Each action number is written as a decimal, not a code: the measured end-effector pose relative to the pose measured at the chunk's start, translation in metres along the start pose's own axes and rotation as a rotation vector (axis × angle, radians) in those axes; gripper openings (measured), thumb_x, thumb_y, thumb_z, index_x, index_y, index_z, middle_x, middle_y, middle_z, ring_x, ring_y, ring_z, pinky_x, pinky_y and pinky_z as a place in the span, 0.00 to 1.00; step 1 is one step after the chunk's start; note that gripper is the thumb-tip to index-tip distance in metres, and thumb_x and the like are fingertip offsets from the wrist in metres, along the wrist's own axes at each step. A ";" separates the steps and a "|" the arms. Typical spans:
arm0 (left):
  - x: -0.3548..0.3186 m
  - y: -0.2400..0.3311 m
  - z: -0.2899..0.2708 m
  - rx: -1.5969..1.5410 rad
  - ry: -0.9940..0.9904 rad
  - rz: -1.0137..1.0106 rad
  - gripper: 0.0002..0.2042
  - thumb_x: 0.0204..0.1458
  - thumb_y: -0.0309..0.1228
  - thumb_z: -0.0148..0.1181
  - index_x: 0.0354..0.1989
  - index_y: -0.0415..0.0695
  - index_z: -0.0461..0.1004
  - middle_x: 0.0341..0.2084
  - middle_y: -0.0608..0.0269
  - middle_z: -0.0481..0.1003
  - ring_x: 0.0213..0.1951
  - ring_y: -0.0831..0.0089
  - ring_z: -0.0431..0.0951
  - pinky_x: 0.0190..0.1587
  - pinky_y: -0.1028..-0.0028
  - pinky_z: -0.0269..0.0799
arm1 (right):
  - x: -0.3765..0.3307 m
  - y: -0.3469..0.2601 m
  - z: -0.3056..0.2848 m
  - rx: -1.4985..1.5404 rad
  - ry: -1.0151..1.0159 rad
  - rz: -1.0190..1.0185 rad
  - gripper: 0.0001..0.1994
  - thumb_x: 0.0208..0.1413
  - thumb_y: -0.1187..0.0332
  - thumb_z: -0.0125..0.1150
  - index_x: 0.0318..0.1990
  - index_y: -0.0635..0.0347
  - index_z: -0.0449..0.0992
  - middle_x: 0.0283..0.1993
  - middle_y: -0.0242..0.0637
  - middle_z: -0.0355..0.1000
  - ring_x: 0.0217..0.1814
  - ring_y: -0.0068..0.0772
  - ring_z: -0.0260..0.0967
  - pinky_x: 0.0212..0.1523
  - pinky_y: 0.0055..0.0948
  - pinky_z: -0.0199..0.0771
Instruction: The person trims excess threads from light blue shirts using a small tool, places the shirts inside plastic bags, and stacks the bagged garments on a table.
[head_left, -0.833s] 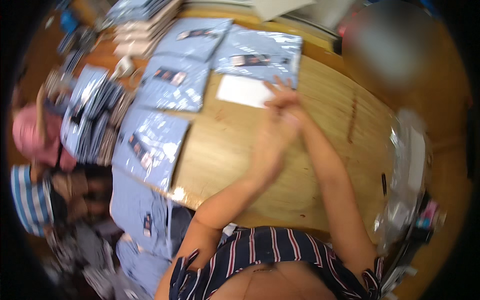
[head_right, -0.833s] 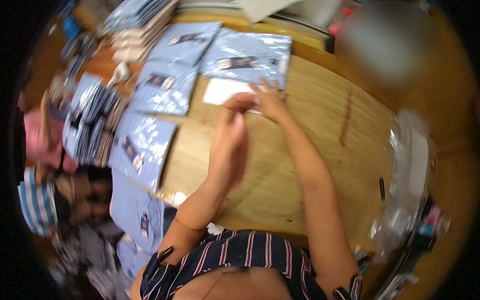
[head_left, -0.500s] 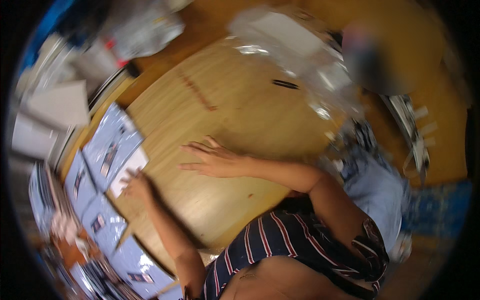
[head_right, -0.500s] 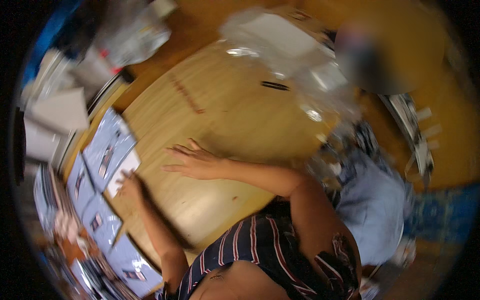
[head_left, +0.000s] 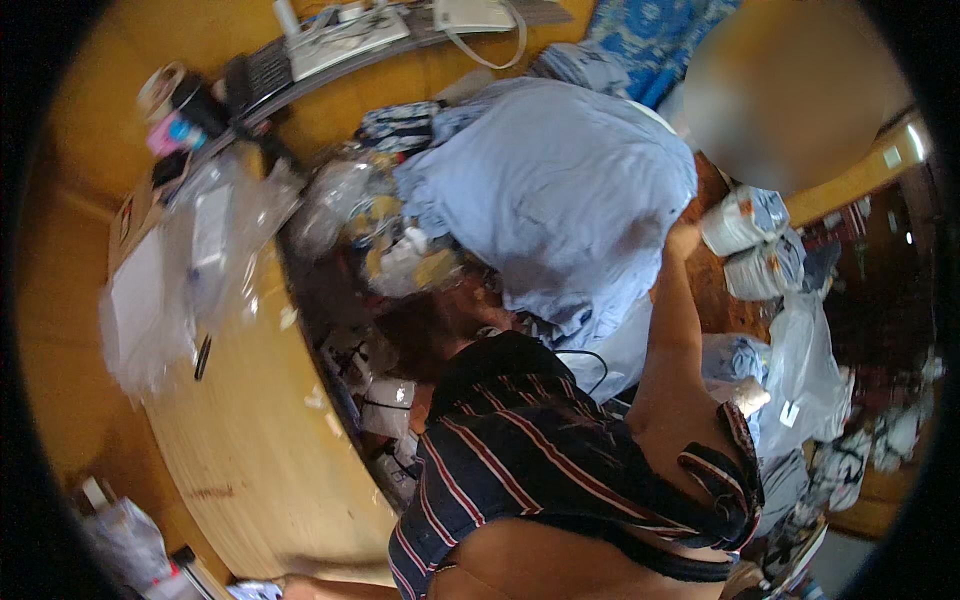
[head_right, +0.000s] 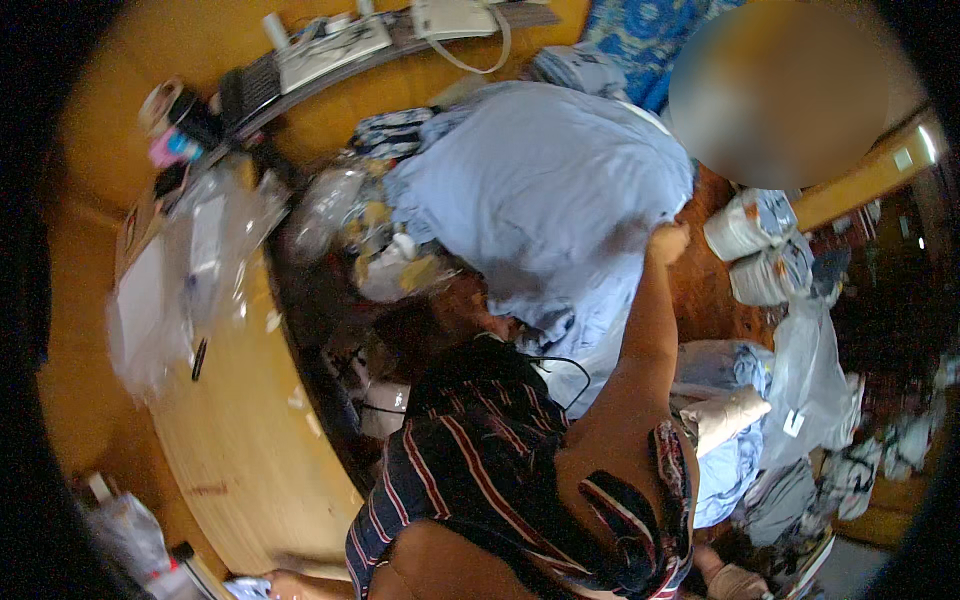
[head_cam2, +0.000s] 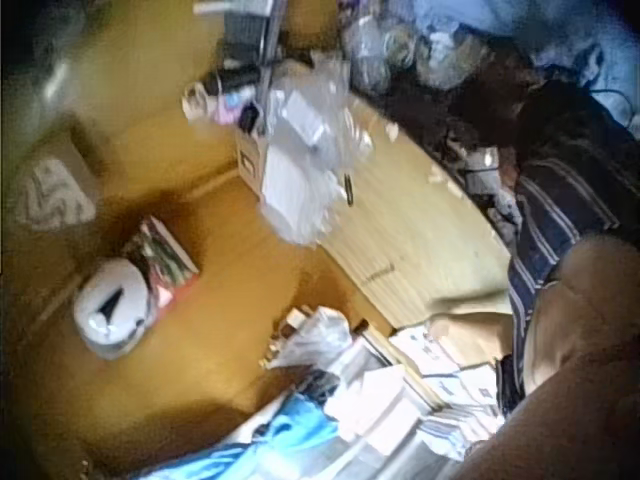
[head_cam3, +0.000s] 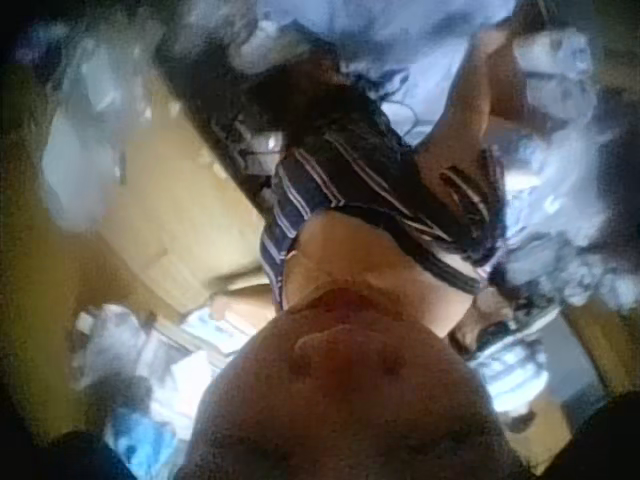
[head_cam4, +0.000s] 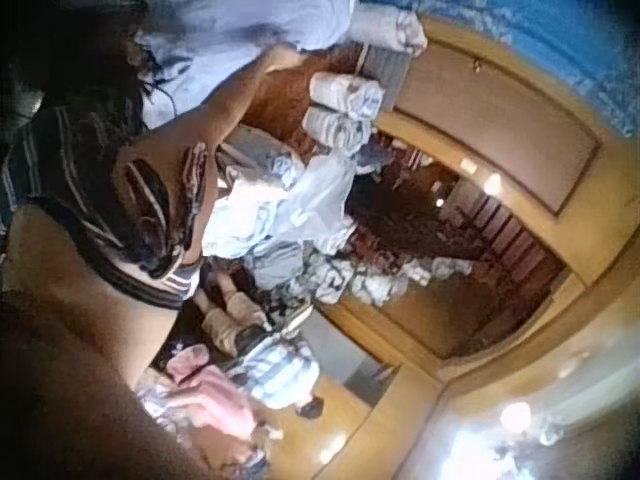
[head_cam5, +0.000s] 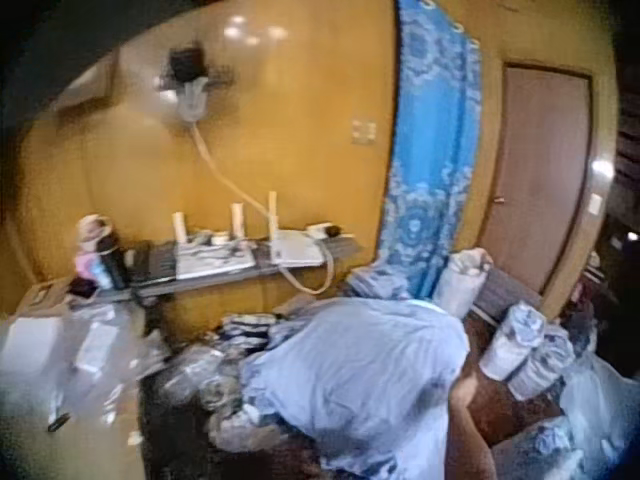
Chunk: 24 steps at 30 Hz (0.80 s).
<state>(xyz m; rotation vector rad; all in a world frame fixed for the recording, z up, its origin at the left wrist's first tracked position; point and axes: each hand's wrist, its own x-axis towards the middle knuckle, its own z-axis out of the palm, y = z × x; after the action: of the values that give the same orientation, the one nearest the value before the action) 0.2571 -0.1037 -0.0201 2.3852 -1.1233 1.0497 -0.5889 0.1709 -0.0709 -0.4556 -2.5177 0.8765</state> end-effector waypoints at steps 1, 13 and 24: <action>0.005 0.027 -0.002 -0.082 0.047 0.058 0.22 0.49 0.44 0.48 0.47 0.40 0.62 0.43 0.43 0.64 0.45 0.49 0.65 0.44 0.58 0.63 | 0.036 0.050 -0.001 -0.136 0.019 0.141 0.17 0.41 0.63 0.52 0.38 0.64 0.72 0.35 0.51 0.70 0.37 0.45 0.69 0.36 0.35 0.68; -0.122 0.383 -0.235 -1.302 -0.463 0.807 0.20 0.46 0.25 0.54 0.47 0.33 0.58 0.46 0.44 0.61 0.50 0.51 0.60 0.54 0.61 0.52 | 0.124 0.111 0.132 0.183 -0.323 0.413 0.25 0.42 0.50 0.59 0.29 0.73 0.72 0.29 0.45 0.71 0.32 0.38 0.69 0.29 0.36 0.70; -0.203 0.375 -0.300 -1.273 -0.766 0.981 0.21 0.40 0.19 0.54 0.46 0.37 0.60 0.47 0.46 0.60 0.51 0.49 0.60 0.52 0.61 0.56 | 0.189 0.106 0.106 -0.345 -0.314 0.031 0.20 0.32 0.57 0.68 0.33 0.59 0.72 0.36 0.43 0.72 0.36 0.42 0.71 0.35 0.37 0.72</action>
<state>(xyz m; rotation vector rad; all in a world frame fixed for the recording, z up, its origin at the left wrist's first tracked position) -0.2613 -0.0762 0.0258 1.0606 -2.3068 -0.5397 -0.7857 0.2793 -0.1598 -0.4965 -2.9764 0.5575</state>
